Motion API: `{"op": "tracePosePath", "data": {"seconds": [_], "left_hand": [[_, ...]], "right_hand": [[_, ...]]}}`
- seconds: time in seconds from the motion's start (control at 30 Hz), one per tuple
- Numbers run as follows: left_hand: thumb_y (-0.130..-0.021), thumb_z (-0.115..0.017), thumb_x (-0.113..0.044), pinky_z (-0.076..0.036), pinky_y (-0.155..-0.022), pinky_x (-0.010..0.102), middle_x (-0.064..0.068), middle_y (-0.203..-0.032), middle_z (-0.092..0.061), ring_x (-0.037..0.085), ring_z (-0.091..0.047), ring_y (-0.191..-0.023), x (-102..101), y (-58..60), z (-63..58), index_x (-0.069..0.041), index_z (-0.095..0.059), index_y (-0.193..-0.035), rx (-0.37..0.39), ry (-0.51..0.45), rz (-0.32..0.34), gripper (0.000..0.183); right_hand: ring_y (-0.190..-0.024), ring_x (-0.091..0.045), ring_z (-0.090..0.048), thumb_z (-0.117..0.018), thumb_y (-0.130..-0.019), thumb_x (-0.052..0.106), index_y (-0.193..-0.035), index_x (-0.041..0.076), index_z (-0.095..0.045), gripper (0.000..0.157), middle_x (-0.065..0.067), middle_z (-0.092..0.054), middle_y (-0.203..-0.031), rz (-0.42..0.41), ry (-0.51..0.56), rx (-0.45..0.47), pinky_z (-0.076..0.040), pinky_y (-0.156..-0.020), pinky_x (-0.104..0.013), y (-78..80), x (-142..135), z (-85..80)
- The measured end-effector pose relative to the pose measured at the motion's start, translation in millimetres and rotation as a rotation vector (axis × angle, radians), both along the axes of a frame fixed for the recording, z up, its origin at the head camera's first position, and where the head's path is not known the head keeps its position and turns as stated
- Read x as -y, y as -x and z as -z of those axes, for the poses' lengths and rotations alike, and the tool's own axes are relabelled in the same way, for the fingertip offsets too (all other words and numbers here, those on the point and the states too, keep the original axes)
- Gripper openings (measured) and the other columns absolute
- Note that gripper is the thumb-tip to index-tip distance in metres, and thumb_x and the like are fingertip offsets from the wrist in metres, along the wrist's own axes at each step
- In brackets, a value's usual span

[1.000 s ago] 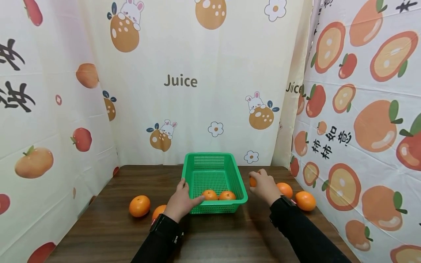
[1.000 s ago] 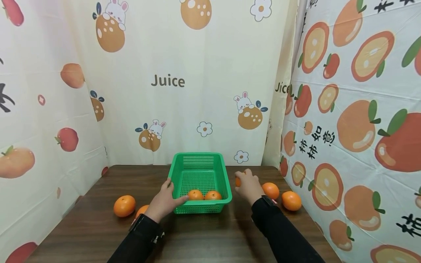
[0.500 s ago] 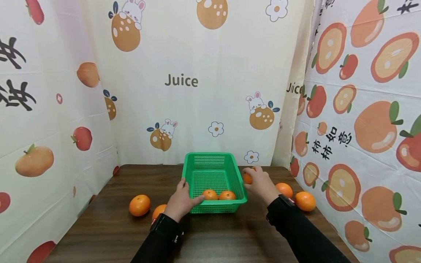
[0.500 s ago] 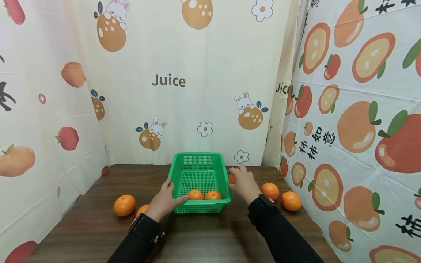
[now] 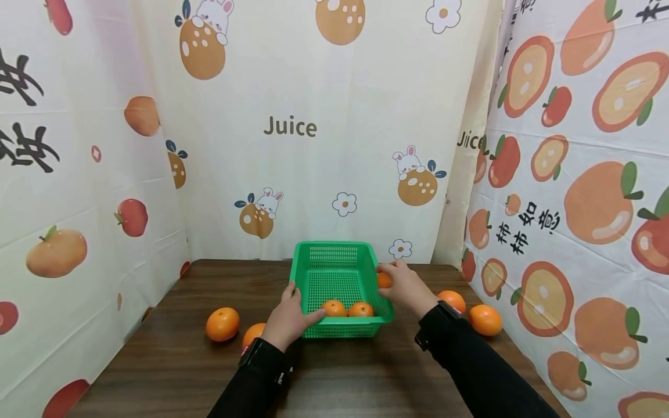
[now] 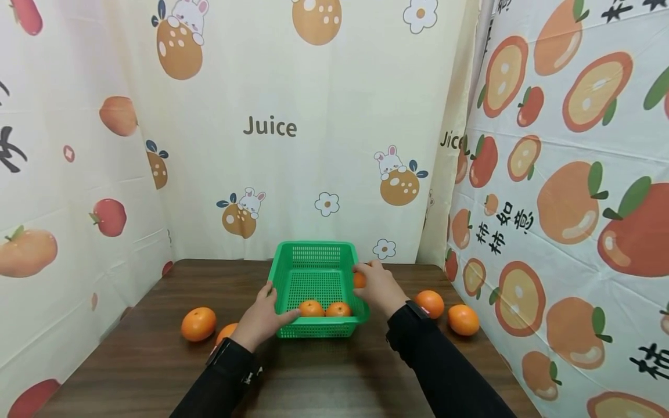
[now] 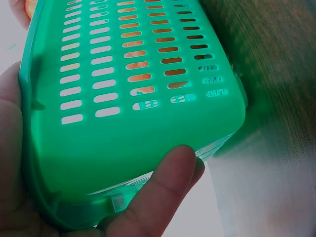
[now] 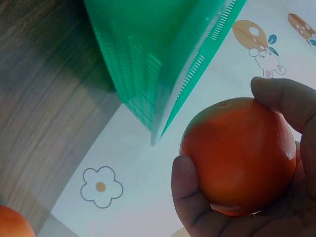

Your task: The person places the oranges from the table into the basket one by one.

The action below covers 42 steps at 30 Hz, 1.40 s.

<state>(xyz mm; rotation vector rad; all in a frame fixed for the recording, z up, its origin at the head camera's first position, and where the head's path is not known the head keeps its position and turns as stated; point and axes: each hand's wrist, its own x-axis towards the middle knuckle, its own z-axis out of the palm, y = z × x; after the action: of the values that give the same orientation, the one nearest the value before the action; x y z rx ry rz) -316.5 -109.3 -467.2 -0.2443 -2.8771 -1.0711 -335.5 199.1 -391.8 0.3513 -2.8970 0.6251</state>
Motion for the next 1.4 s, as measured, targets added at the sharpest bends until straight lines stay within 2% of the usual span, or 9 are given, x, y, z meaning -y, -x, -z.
{"op": "tracePosePath", "data": {"seconds": [0.23,0.53,0.8,1.0,1.27,1.4], "left_hand": [[-0.094,-0.072,-0.064,-0.054,-0.105,0.058,0.021,-0.177,-0.016,0.046,-0.06,-0.134,-1,0.0,-0.5,0.008,-0.035,-0.162,0.011,0.005,-0.002,0.105],[-0.095,-0.073,-0.062,-0.054,-0.105,0.058,0.021,-0.177,-0.016,0.047,-0.059,-0.135,-3,-1.8,-3.1,0.009,-0.035,-0.161,0.004,0.004,0.005,0.104],[-0.095,-0.073,-0.062,-0.054,-0.105,0.057,0.021,-0.177,-0.016,0.047,-0.059,-0.135,-3,-1.8,-1.9,0.009,-0.035,-0.161,0.002,0.005,0.008,0.104],[-0.095,-0.072,-0.063,-0.054,-0.105,0.058,0.021,-0.177,-0.016,0.047,-0.059,-0.136,-2,0.3,-3.1,0.008,-0.035,-0.162,0.001,0.008,0.007,0.104],[-0.095,-0.072,-0.063,-0.054,-0.105,0.058,0.021,-0.177,-0.016,0.047,-0.06,-0.134,0,-0.3,-2.6,0.008,-0.035,-0.162,0.009,0.01,0.0,0.104],[-0.095,-0.072,-0.063,-0.054,-0.106,0.059,0.021,-0.178,-0.016,0.048,-0.058,-0.136,1,-0.5,-3.5,0.008,-0.035,-0.162,0.011,0.008,0.003,0.104]], "right_hand": [[-0.097,-0.027,-0.061,-0.082,-0.092,0.017,-0.135,0.016,-0.069,0.045,-0.019,-0.058,-0.131,-0.045,-0.015,0.039,-0.058,-0.081,-0.04,5.9,3,-4.0],[-0.096,-0.026,-0.058,-0.08,-0.092,0.019,-0.134,0.015,-0.068,0.044,-0.019,-0.057,-0.127,-0.077,0.039,0.135,-0.054,-0.077,-0.035,21.5,0,-2.5],[-0.095,-0.024,-0.06,-0.077,-0.094,0.019,-0.137,0.013,-0.066,0.044,-0.015,-0.065,-0.127,-0.144,0.098,0.165,-0.055,-0.074,-0.032,33.9,0,-2.3],[-0.096,-0.024,-0.06,-0.077,-0.096,0.019,-0.137,0.013,-0.067,0.042,-0.016,-0.065,-0.127,-0.175,0.12,0.162,-0.055,-0.074,-0.032,39.3,6,-3.0],[-0.095,-0.024,-0.06,-0.077,-0.097,0.02,-0.137,0.015,-0.066,0.042,-0.014,-0.066,-0.122,-0.163,0.105,0.182,-0.053,-0.075,-0.033,46.0,17,-2.1],[-0.098,-0.026,-0.058,-0.078,-0.097,0.021,-0.138,0.017,-0.065,0.044,-0.016,-0.059,-0.126,-0.135,0.092,0.199,-0.053,-0.076,-0.033,47.3,20,-2.2]]}}
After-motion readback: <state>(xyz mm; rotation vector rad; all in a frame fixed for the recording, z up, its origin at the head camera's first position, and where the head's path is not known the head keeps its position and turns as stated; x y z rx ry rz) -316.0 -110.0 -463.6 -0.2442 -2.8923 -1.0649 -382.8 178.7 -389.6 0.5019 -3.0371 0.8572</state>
